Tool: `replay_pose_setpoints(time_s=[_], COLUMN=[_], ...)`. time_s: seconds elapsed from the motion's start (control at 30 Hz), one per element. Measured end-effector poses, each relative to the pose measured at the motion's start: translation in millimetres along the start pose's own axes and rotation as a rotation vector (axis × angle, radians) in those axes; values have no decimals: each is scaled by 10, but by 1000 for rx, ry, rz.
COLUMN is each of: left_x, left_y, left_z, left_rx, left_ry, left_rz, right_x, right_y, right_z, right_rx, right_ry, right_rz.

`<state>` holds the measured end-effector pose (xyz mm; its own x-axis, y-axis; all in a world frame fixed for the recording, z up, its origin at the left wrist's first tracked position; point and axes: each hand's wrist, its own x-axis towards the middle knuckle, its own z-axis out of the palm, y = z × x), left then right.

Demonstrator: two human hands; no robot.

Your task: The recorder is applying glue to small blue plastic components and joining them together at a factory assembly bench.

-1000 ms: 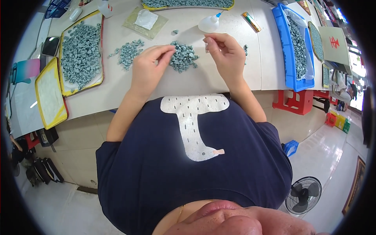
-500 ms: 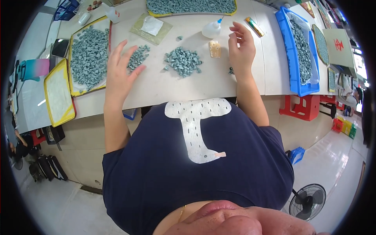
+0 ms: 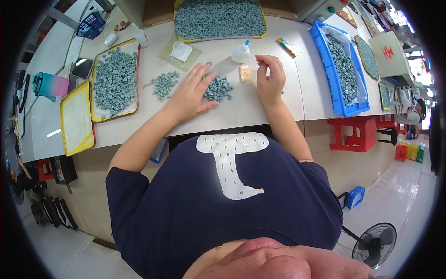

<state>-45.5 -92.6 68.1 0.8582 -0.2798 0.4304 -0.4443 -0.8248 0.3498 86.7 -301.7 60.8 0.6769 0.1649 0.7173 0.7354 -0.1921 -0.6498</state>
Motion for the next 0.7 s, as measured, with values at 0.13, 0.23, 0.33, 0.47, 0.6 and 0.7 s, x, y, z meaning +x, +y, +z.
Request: replay_pose_setpoints(time_s=[0.13, 0.23, 0.33, 0.47, 0.6, 0.7], left_x=[16, 52, 191, 232, 261, 196], left_y=[456, 762, 1076, 1446, 1838, 2133], left_z=[97, 167, 179, 248, 258, 190], left_rx=[55, 81, 151, 31, -60, -35], left_ry=[-155, -81, -31, -55, -149, -162], left_rz=[48, -3, -23, -22, 24, 64], right_x=[-77, -171, -239, -339, -469, -537], right_y=[-138, -259, -378, -514, -611, -684], right_z=[-361, -644, -939, -1350, -1705, -1827], right_rx=[9, 17, 34, 41, 49, 45], right_ry=[28, 34, 53, 96, 107, 67], right_rz=[21, 44, 60, 64, 116, 148])
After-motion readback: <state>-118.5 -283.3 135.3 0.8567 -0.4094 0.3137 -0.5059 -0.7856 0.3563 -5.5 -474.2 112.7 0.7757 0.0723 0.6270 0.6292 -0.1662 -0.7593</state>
